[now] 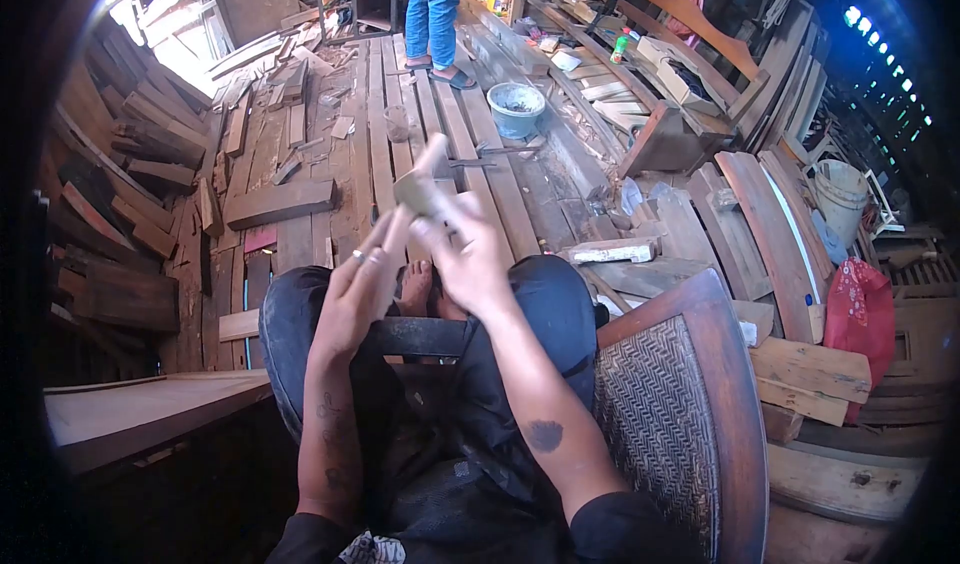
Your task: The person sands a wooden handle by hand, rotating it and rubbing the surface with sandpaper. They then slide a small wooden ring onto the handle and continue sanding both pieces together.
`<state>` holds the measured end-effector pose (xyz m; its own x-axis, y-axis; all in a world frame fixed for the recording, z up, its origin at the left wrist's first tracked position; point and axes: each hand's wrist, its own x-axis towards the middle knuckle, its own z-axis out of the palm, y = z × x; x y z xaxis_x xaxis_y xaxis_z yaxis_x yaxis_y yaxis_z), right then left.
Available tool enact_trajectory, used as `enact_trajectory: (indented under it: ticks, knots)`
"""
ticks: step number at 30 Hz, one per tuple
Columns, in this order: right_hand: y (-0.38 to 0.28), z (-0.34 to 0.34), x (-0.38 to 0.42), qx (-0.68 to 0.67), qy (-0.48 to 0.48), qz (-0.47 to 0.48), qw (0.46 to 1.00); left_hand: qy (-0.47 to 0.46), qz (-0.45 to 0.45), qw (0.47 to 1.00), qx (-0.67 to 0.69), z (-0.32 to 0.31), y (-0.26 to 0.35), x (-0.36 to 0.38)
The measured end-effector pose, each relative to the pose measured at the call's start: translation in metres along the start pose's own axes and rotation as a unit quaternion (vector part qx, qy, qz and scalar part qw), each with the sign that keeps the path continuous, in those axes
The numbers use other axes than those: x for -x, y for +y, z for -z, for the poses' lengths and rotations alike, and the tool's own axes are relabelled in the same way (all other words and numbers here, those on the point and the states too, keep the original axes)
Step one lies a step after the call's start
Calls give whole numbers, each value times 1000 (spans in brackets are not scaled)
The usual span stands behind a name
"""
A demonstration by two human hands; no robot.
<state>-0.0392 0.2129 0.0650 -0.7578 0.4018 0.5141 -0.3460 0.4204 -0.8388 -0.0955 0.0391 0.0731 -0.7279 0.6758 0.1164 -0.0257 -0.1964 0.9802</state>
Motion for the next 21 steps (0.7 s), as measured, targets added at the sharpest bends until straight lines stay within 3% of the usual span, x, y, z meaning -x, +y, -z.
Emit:
enact_trajectory:
  ticks: [1, 2, 4, 5, 8, 12, 15, 20, 21]
  knots:
    - [-2, -7, 5, -15, -59, 12, 998, 40, 14, 998, 38, 1, 2, -1]
    - [-5, -18, 12, -103, -108, -34, 988, 84, 8, 994, 65, 4, 0, -4]
    - [-19, -25, 18, -43, -201, -63, 977, 166, -1, 978, 125, 5, 6, -7]
    - [-10, -32, 20, -54, -201, -39, 977, 205, 4, 969, 137, 0, 11, -8]
    - [8, -33, 15, -65, -117, 6, 991, 121, 17, 990, 68, 8, 1, -7]
    - [21, -6, -1, 22, 70, -52, 996, 3, -2, 1000, -21, 5, -1, -2]
    - [26, 3, -5, 2, 92, -54, 994, -16, -7, 999, -41, 4, -2, 0]
    - [-6, -24, 22, -57, -147, -9, 987, 101, 23, 993, 49, 11, -1, -4]
    - [-6, -27, 25, -66, -165, -52, 983, 136, 22, 987, 79, 12, -1, -5]
